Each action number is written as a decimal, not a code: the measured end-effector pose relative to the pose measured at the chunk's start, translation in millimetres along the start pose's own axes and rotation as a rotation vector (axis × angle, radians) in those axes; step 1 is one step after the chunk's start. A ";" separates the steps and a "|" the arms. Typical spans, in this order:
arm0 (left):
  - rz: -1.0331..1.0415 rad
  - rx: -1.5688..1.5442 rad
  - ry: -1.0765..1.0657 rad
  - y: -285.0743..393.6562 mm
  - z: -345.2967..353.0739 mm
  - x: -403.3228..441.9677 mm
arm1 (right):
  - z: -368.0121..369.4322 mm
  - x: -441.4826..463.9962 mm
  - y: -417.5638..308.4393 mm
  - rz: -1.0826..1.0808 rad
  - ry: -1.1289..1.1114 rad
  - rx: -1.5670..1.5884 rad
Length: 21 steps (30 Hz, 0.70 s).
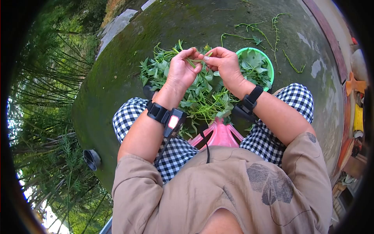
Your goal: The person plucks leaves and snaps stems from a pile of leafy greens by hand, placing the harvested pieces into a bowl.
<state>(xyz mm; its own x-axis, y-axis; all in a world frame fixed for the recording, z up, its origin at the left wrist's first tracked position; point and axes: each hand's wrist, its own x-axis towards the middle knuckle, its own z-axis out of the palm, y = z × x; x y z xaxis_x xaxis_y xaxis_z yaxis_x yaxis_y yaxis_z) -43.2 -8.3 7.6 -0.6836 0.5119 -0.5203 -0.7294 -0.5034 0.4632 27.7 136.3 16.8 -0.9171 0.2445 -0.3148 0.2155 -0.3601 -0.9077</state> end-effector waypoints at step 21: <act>0.090 0.739 0.011 16.4 13.2 -24.2 | -19.3 10.4 -17.8 -0.831 -0.111 -1.060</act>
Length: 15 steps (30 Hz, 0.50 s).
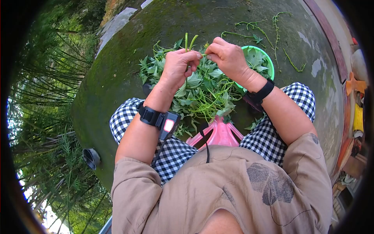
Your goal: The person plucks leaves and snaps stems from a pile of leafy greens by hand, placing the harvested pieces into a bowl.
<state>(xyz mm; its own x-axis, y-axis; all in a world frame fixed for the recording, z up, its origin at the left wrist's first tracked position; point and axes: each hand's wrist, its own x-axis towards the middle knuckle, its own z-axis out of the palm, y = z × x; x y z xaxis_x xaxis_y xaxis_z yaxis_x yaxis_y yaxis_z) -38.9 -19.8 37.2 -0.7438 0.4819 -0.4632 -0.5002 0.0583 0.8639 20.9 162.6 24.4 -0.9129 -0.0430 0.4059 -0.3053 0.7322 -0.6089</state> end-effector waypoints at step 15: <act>-0.016 -0.010 0.015 0.5 7.7 -5.1 | 5.6 -4.3 -1.7 -0.042 -0.037 -0.013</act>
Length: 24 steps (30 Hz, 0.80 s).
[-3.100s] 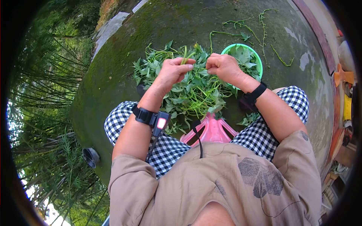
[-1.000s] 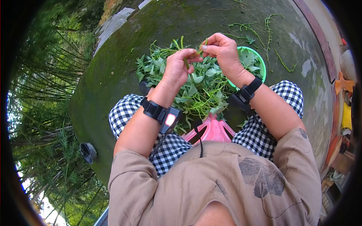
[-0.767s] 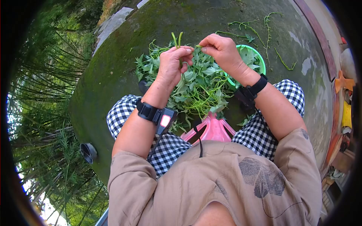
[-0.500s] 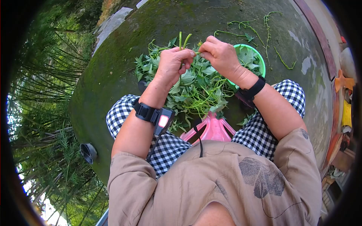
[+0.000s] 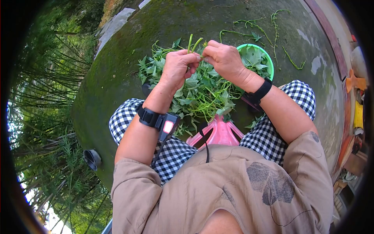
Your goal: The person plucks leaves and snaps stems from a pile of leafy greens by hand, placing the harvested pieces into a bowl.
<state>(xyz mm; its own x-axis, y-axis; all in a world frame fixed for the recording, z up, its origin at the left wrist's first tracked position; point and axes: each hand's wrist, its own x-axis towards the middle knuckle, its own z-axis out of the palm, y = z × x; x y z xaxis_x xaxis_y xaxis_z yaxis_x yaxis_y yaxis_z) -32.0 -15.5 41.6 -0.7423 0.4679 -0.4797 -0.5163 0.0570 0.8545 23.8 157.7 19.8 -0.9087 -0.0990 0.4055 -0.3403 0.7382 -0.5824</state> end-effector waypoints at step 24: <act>-0.044 0.036 0.094 -23.5 -3.8 10.3 | -32.9 2.7 6.9 0.590 0.120 0.828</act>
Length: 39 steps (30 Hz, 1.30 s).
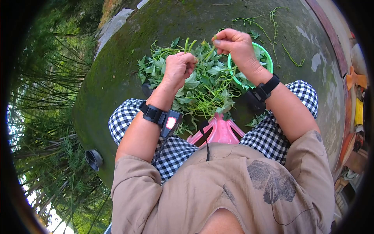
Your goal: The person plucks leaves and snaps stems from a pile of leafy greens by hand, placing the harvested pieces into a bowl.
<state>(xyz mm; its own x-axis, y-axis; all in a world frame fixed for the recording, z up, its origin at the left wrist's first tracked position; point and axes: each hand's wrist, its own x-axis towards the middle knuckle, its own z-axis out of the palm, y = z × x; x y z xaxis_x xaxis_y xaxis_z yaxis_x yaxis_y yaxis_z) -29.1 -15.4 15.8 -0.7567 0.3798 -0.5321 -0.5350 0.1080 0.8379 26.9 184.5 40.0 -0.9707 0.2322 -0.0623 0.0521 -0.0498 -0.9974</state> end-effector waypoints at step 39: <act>0.095 -0.560 -0.288 49.3 -82.0 13.7 | 15.6 11.3 17.5 -0.043 -0.126 -0.369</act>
<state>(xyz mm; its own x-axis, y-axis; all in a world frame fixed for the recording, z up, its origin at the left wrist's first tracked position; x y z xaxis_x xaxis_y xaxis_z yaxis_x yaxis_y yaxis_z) -96.7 -80.2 39.9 -0.7208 0.6042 -0.3397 -0.6451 -0.4055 0.6476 13.2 171.1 22.4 -0.9938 0.1043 -0.0379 0.0692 0.3157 -0.9463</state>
